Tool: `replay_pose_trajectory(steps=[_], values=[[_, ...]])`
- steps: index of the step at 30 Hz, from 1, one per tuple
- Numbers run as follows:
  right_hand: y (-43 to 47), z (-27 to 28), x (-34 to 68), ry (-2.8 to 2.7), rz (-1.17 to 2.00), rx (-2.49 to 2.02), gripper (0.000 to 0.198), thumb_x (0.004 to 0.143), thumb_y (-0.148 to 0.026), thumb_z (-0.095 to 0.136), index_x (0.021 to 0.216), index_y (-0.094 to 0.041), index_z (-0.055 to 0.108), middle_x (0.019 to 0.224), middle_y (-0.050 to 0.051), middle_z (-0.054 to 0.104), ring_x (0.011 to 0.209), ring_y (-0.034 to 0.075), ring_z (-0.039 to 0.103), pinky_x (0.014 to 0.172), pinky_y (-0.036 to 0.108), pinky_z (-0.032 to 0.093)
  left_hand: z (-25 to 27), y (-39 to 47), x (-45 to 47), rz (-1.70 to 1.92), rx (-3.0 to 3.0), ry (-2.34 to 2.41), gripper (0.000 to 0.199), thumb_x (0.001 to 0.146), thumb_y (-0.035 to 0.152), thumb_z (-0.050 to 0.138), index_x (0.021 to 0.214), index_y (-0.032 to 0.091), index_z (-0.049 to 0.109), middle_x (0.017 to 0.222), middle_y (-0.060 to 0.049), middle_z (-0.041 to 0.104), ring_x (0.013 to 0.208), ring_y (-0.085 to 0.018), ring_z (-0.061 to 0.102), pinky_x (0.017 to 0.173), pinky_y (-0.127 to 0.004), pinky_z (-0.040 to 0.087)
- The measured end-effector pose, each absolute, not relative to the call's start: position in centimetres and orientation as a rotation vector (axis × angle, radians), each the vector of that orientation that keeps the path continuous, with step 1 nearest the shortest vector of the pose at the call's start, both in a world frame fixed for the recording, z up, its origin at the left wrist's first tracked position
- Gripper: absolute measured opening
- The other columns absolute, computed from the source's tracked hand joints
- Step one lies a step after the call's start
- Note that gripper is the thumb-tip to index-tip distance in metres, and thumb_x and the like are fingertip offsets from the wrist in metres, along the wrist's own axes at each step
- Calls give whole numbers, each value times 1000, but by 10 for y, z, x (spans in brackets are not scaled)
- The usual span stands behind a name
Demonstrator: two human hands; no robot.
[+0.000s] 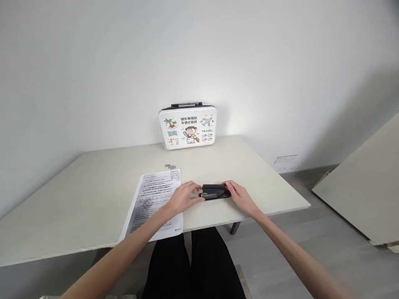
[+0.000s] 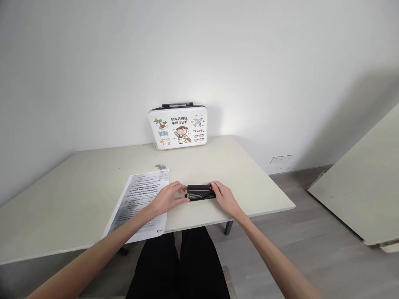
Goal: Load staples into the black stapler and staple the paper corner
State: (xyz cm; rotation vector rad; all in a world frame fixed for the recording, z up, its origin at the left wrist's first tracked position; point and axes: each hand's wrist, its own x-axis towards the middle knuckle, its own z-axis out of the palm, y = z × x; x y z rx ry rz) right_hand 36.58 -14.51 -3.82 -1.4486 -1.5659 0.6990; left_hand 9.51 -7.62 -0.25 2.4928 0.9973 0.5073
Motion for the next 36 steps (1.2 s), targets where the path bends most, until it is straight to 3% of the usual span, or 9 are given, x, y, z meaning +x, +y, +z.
replay_pose_trajectory(steps=[6,12,20,28,31,36], values=[[-149,-45,358,-1610,549,-1511,50,107,-59,28,107,-26,65,104,8,74,99,28,68,93,42,52,-4,-79,104,527,2515,1040,34,96,57,66,93,24,72,103,-4,74,92,-24,71,78,-36,55],[-156,-49,352,-1822,458,-1439,47,98,-59,59,131,-26,56,132,13,67,121,32,64,101,48,53,-4,-87,86,570,2531,1068,27,99,51,65,99,24,72,102,-3,74,94,-23,71,78,-35,55],[-152,-56,356,-1788,458,-1489,40,99,-60,56,123,-28,58,124,11,69,116,33,66,95,49,55,-6,-85,63,628,2570,944,30,101,52,61,104,25,72,109,-5,73,109,-26,65,96,-42,52],[-152,-62,358,-1771,414,-1510,41,99,-59,56,124,-27,57,122,12,69,115,33,65,95,49,54,-4,-81,51,643,2573,958,26,100,49,63,100,25,72,109,-6,72,111,-26,64,100,-44,51],[-153,-59,359,-1755,422,-1494,39,99,-58,57,122,-27,57,122,11,69,115,33,64,95,48,54,-9,-75,45,602,2611,955,32,100,53,63,115,26,71,126,-8,69,129,-28,58,110,-48,47],[-154,-56,359,-1713,493,-1516,37,100,-57,56,122,-27,56,124,11,67,116,32,64,96,48,54,-23,-74,29,473,2624,1114,61,102,62,55,150,25,49,162,-12,46,157,-33,30,126,-55,30]])
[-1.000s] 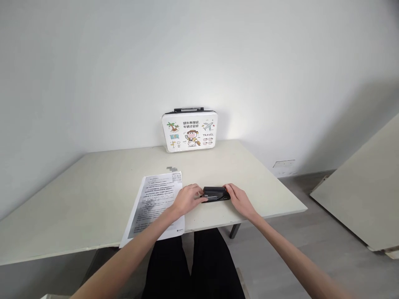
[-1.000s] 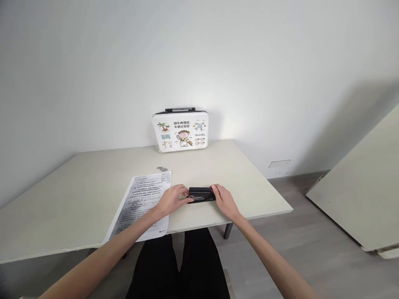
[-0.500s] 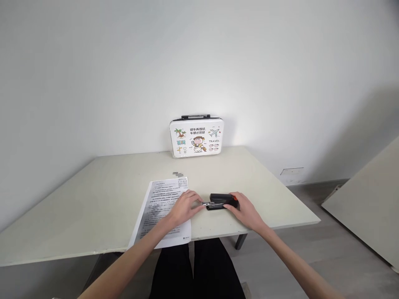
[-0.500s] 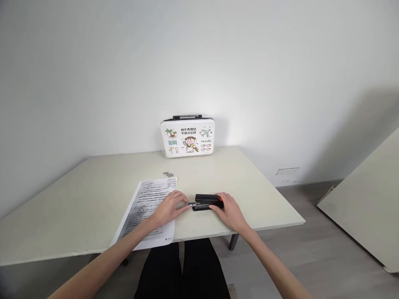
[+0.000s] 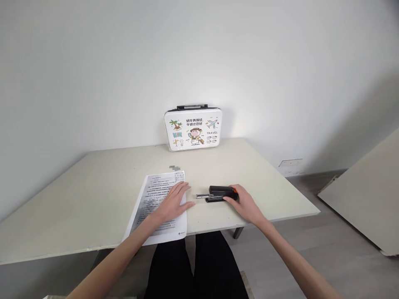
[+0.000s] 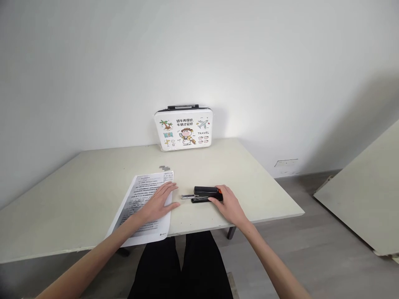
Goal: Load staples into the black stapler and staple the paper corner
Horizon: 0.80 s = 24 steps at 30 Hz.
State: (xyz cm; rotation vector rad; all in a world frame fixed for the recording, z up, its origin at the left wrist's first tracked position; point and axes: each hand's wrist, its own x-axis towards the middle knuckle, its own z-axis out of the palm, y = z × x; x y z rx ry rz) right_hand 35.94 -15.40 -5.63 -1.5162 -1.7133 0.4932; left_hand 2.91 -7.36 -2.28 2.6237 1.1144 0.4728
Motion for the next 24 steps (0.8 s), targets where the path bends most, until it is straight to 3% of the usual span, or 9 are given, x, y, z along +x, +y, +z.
replay_pose_trajectory(steps=[4,8,13,18,24], values=[[-155,-56,359,-1681,530,-1522,39,99,-58,58,123,-28,56,123,11,68,115,32,65,95,48,55,-24,-78,15,401,2646,1139,59,105,61,48,152,25,47,163,-11,45,157,-31,32,127,-52,29],[-157,-56,359,-1674,526,-1533,40,98,-59,58,124,-28,57,125,11,68,116,33,65,95,48,55,-15,-73,13,432,2701,1118,55,105,58,51,149,24,51,156,-11,54,150,-29,42,124,-50,34],[-157,-57,360,-1670,526,-1551,41,98,-59,58,125,-29,57,125,11,68,116,33,65,94,49,55,1,-20,17,447,2729,1415,29,103,43,52,119,27,70,128,-7,72,129,-29,59,114,-49,43],[-156,-58,359,-1663,531,-1555,39,97,-58,59,125,-30,57,125,10,69,116,33,65,94,49,55,8,58,12,418,2583,1774,32,100,29,48,125,24,68,120,-12,72,123,-34,59,106,-51,45],[-155,-54,357,-1662,556,-1549,39,99,-57,57,127,-30,56,125,11,68,117,34,64,93,49,56,-2,90,12,349,2507,1881,28,99,34,51,115,24,72,121,-15,68,123,-35,58,105,-50,44]])
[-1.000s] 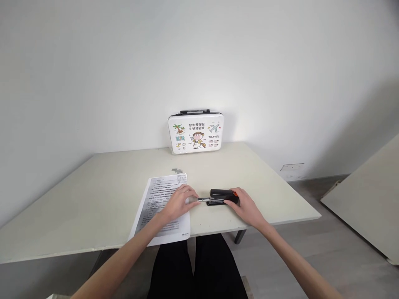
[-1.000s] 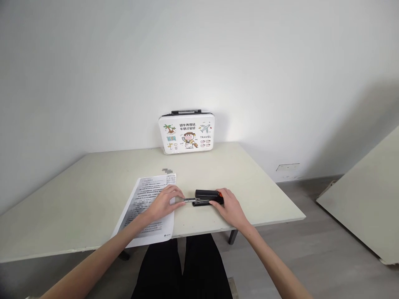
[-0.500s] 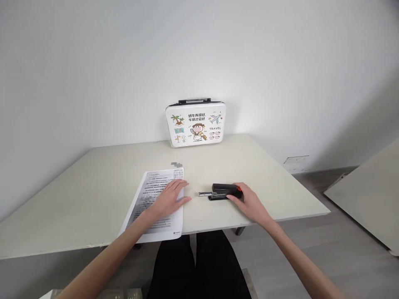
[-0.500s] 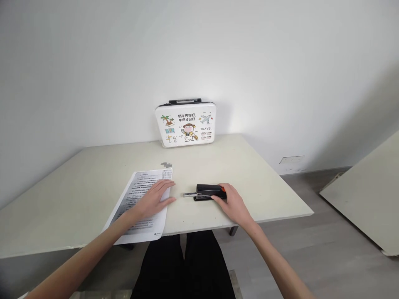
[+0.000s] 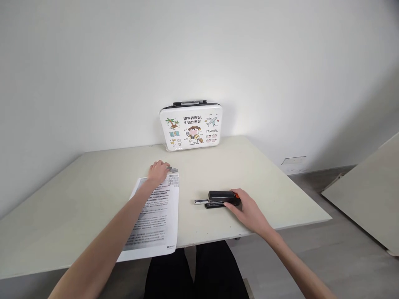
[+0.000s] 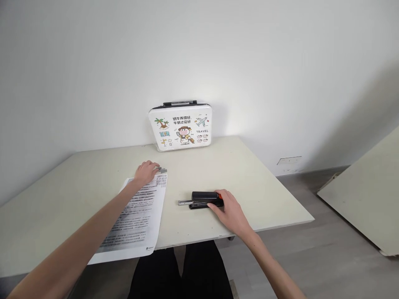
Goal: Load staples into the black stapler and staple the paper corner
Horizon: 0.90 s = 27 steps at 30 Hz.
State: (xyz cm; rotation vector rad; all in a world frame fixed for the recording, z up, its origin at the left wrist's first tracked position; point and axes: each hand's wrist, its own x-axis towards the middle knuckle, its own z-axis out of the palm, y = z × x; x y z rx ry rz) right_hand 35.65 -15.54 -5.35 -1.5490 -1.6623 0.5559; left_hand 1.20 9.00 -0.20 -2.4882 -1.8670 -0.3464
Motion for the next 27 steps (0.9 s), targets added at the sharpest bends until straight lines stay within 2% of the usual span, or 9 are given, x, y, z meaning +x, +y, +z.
replay_pose_trajectory(steps=[4,6,11,15,19,23,27], values=[[-155,-53,357,-1670,542,-1534,37,99,-56,58,126,-30,56,125,10,68,117,33,64,94,49,56,-3,84,10,-410,-2484,-1871,29,102,45,52,103,22,71,115,-16,69,122,-35,59,106,-49,43],[-155,-53,358,-1673,541,-1529,37,99,-56,58,126,-30,56,125,10,68,118,33,64,93,48,56,2,79,8,-470,-2491,-1874,31,103,44,50,102,20,69,113,-16,69,119,-35,61,105,-49,44],[-157,-51,359,-1695,541,-1531,39,99,-56,57,126,-28,56,127,11,68,118,33,65,93,47,57,25,50,11,-698,-2589,-1813,36,107,36,35,120,17,63,121,-15,69,110,-29,65,98,-42,50],[-158,-50,359,-1702,535,-1550,40,100,-56,56,127,-27,55,127,11,68,117,32,65,92,46,56,39,5,25,-809,-2736,-1710,42,108,37,31,129,19,62,108,-9,73,88,-23,68,84,-36,54],[-158,-52,360,-1705,512,-1537,40,100,-57,56,126,-27,56,127,11,67,117,31,65,95,46,55,40,-45,41,-901,-2925,-1615,37,105,42,42,120,22,70,108,-7,75,87,-21,70,83,-34,55],[-157,-54,361,-1709,508,-1523,41,100,-57,57,127,-27,56,127,11,68,117,31,65,93,45,56,33,-79,54,-928,-3134,-1573,35,101,49,56,117,23,73,99,-4,76,89,-21,71,85,-34,56],[-157,-53,360,-1705,493,-1528,38,99,-55,58,125,-27,57,126,10,68,116,30,65,94,45,55,25,-89,65,-897,-3164,-1454,33,103,48,53,111,24,74,103,-5,74,87,-21,69,81,-34,54]])
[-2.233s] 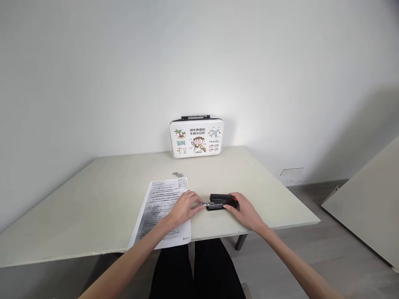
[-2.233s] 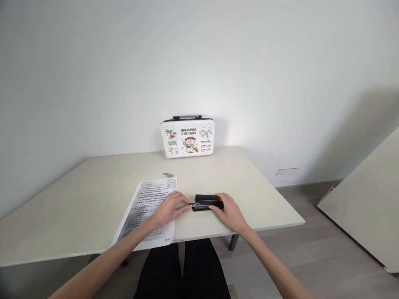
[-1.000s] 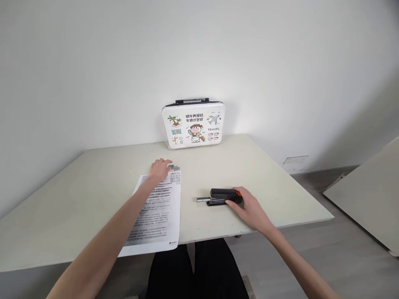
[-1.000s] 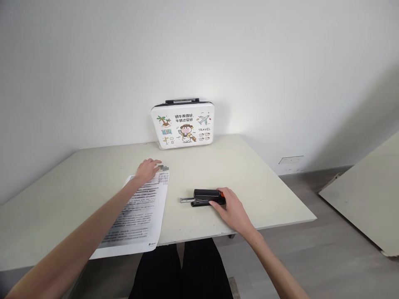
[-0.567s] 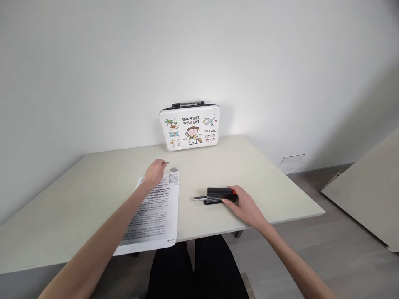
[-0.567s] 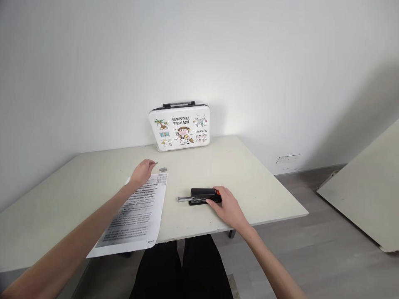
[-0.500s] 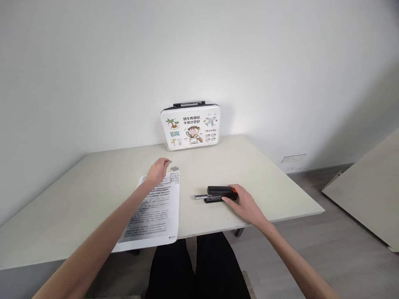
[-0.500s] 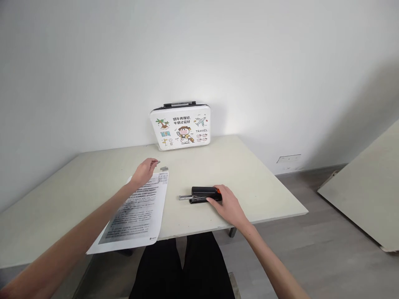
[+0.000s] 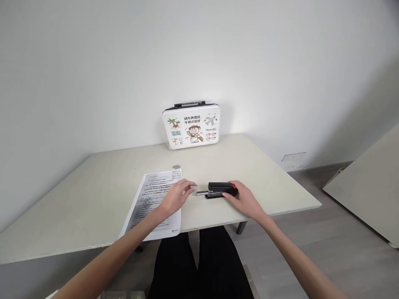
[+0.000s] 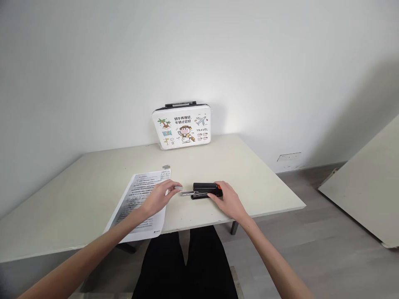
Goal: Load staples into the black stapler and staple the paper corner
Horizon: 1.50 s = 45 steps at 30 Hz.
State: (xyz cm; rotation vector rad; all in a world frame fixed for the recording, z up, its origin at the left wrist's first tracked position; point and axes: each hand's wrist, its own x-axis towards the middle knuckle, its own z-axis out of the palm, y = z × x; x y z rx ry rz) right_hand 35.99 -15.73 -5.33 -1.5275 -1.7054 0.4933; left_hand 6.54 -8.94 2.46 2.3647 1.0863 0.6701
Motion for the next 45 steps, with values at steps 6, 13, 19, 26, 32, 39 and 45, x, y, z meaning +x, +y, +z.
replay_pose_trajectory(steps=[6,13,19,26,32,39,45], values=[[-157,-52,361,-1708,455,-1519,36,99,-53,60,123,-27,57,123,9,69,115,29,66,95,44,55,10,-91,80,621,2399,1091,29,105,42,51,109,22,71,112,-6,75,96,-23,71,86,-35,54],[-157,-52,362,-1712,469,-1545,37,99,-53,59,126,-27,56,126,10,68,116,29,65,94,43,55,4,-91,84,528,2477,1171,29,105,41,49,111,23,71,113,-5,76,94,-24,71,82,-37,53],[-158,-49,362,-1705,474,-1542,38,100,-54,58,126,-27,56,126,11,69,116,30,66,91,43,57,9,-92,85,509,2462,1187,27,103,41,53,111,23,72,109,-4,76,90,-23,71,81,-35,54],[-158,-50,362,-1712,466,-1534,38,100,-54,57,125,-26,56,125,11,69,116,30,66,93,44,56,9,-94,87,485,2526,1185,24,104,40,54,109,23,71,110,-3,77,91,-22,73,79,-34,54],[-158,-49,362,-1707,463,-1543,38,99,-55,58,125,-26,57,125,11,69,117,30,65,94,44,55,4,-94,87,489,2595,1147,28,105,41,51,112,24,72,112,-4,78,103,-25,72,86,-38,55],[-157,-51,364,-1696,502,-1496,41,99,-57,57,127,-27,58,126,10,70,117,30,66,94,44,56,6,-82,65,480,2435,1030,35,100,53,59,116,26,74,106,-5,77,98,-24,72,88,-38,55],[-159,-43,368,-1688,655,-1423,38,99,-57,58,123,-28,62,125,7,71,111,27,67,90,40,56,6,-74,50,421,2212,881,31,94,53,71,107,28,81,104,-4,80,96,-22,74,88,-34,57]])
